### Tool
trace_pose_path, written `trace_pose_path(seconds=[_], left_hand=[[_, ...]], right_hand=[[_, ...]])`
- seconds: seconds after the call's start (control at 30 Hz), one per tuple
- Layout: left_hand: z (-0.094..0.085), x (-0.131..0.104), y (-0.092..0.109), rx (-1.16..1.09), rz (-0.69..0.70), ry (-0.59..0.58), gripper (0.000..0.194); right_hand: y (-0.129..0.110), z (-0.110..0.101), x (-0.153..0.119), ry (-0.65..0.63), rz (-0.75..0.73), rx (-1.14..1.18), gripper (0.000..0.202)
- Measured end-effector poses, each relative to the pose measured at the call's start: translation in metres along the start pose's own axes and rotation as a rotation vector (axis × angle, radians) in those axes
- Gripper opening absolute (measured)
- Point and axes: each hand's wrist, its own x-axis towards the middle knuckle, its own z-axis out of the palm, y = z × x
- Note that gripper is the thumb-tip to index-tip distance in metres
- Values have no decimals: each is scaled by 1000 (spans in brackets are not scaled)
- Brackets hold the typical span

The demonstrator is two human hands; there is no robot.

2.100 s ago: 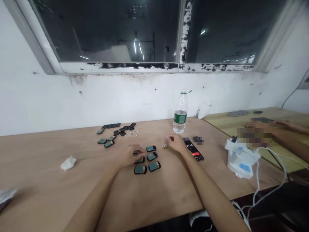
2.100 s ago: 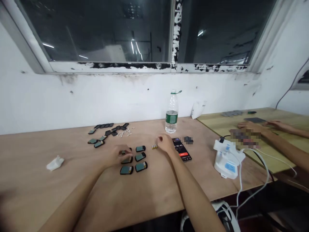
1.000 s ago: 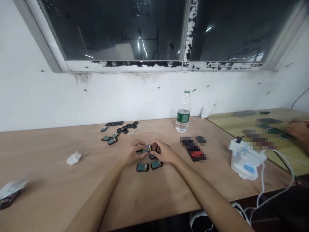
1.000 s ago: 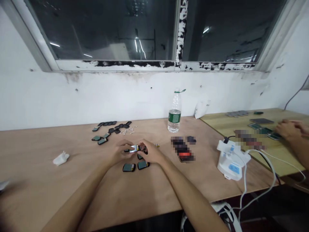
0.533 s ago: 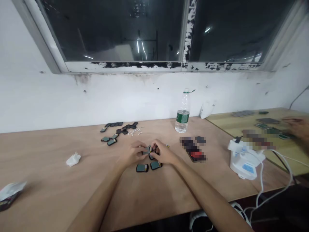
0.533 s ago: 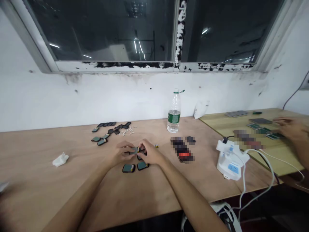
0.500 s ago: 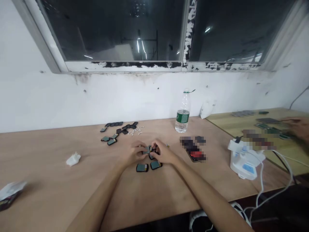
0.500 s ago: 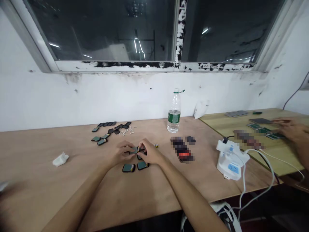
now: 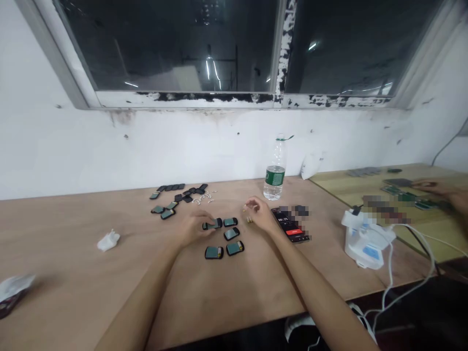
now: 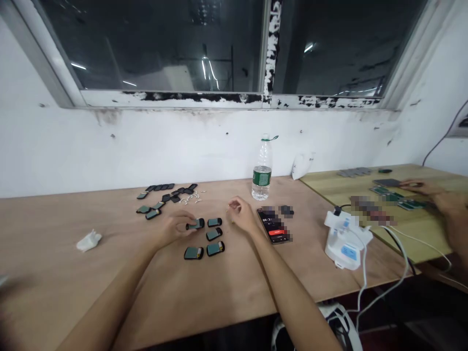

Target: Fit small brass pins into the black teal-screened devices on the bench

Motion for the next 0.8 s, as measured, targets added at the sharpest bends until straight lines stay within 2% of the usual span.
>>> trace_pose_path(seconds=[0.1, 0.23, 0.33, 0.43, 0.6, 0.8], left_hand=[[-9, -3, -5, -40, -123, -144, 17], [-11, -7, -9, -84, -212, -355, 26], [-10, -7, -8, -93, -253, -419, 30], [-14, -5, -3, -108, -284, -423, 34], [-26, -1, 11, -196, -292, -387, 34], [-24, 0, 29, -170, -287, -625, 38]], right_hand=[[22, -20, 6, 37, 102, -215, 4], [38, -29, 2, -91, 225, -395, 9], [38, -28, 0, -135, 262, -413, 9], [34, -27, 1, -126, 278, -392, 8], [26, -28, 4, -13, 197, -397, 12], [18, -24, 6, 62, 72, -335, 15]])
